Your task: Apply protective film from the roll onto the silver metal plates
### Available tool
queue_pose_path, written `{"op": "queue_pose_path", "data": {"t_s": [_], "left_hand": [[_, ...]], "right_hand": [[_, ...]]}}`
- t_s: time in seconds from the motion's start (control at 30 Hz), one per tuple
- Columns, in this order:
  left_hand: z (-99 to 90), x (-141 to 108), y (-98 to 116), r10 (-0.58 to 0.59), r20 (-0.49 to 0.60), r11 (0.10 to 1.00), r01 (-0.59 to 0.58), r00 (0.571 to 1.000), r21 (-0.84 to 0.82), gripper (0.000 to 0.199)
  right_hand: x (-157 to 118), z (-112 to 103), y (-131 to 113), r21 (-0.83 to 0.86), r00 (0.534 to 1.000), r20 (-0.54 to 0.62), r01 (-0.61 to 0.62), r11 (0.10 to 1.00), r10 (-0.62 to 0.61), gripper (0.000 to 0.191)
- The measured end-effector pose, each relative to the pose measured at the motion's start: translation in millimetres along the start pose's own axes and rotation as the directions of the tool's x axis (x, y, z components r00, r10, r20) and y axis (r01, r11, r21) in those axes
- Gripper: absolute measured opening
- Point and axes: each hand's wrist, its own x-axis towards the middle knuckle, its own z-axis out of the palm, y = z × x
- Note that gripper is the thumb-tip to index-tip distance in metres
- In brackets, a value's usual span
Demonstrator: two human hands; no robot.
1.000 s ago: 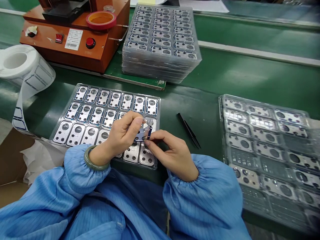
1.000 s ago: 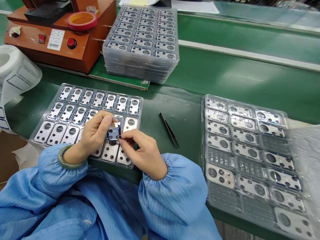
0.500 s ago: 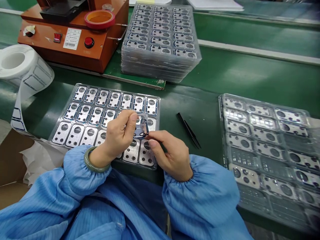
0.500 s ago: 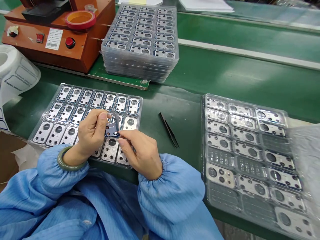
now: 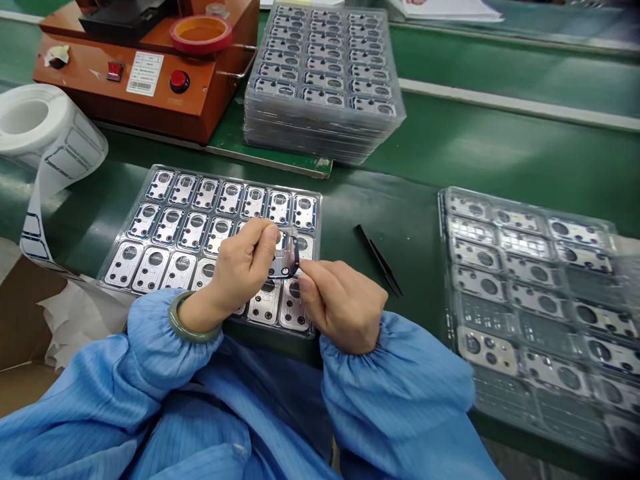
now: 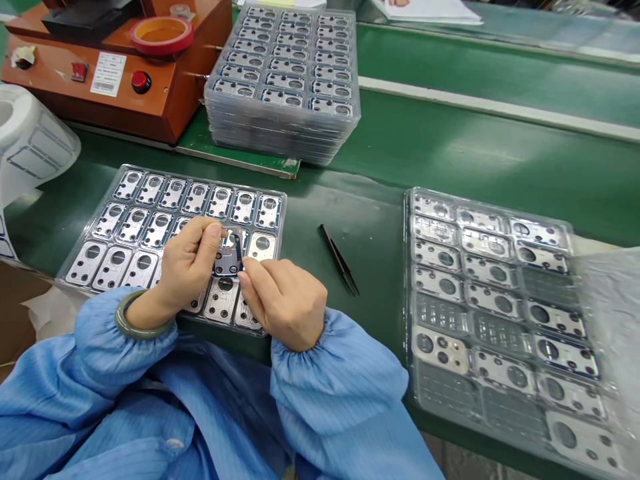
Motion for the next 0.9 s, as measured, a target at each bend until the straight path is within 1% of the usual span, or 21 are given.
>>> {"op": "queue_pose_path", "data": {"t_s": [0.1, 0.17, 0.23, 0.3, 0.33, 0.4, 0.47, 0.53, 0.63, 0.7, 0.73, 0.9], "left_hand": [[-0.5, 0.2, -0.3, -0.025, 0.021, 0.999, 0.026, 0.999, -0.033, 0.021], [-0.7, 0.1, -0.8, -0.034, 0.031, 0.998, 0.036, 0.999, -0.05, 0.02], [-0.9, -0.1, -1.3, -0.051, 0.03, 0.996, 0.053, 0.998, -0.076, 0.021], [-1.0, -0.4, -1.4, -0.075, 0.018, 0.99, 0.077, 0.997, -0.115, 0.021], [-1.0, -0.5, -1.3, -0.089, 0.012, 0.986, 0.09, 0.996, -0.137, 0.021], [-1.2, -0.8, -1.0, -0.111, 0.013, 0.979, 0.111, 0.994, -0.169, 0.022], [-1.3, -1.0, -0.6, -0.128, 0.019, 0.975, 0.129, 0.992, -0.18, 0.023], [-1.4, -1.1, -0.3, -0.142, 0.023, 0.972, 0.144, 0.99, -0.185, 0.025], [-1.5, -1.3, -0.1, -0.15, 0.035, 0.966, 0.154, 0.988, -0.205, 0.027], [-1.7, -1.6, 0.1, -0.152, 0.052, 0.962, 0.16, 0.987, -0.221, 0.027], [-1.9, -1.7, 0.1, -0.152, 0.06, 0.96, 0.162, 0.987, -0.227, 0.027], [-3.4, -2.3, -0.4, -0.126, 0.092, 0.962, 0.144, 0.988, -0.233, 0.027]], "right_hand": [[-0.6, -0.3, 2.0, -0.085, 0.999, 0.0, 0.054, 0.995, -0.054, 0.018], [-1.8, 0.3, 2.6, -0.106, 0.998, -0.018, 0.052, 0.993, -0.054, 0.019], [-2.4, 1.1, 1.8, -0.057, 0.998, -0.064, -0.01, 0.998, 0.007, 0.021], [-1.4, 1.2, -0.7, 0.074, 0.988, -0.091, -0.116, 0.99, 0.123, 0.019], [-0.1, 1.0, -2.4, 0.157, 0.98, -0.072, -0.172, 0.972, 0.185, 0.017], [3.4, 0.1, -5.9, 0.312, 0.96, 0.025, -0.273, 0.91, 0.279, 0.012], [7.0, -0.6, -8.8, 0.419, 0.936, 0.149, -0.351, 0.838, 0.318, 0.014], [9.3, -0.8, -10.9, 0.479, 0.906, 0.25, -0.422, 0.77, 0.341, 0.017], [10.3, -0.7, -12.6, 0.528, 0.846, 0.373, -0.532, 0.662, 0.382, 0.021], [10.3, -1.3, -13.2, 0.552, 0.808, 0.425, -0.589, 0.591, 0.408, 0.023], [10.4, -1.9, -13.2, 0.566, 0.797, 0.439, -0.604, 0.562, 0.414, 0.024], [11.7, -4.8, -11.9, 0.632, 0.759, 0.471, -0.646, 0.428, 0.449, 0.03]]}}
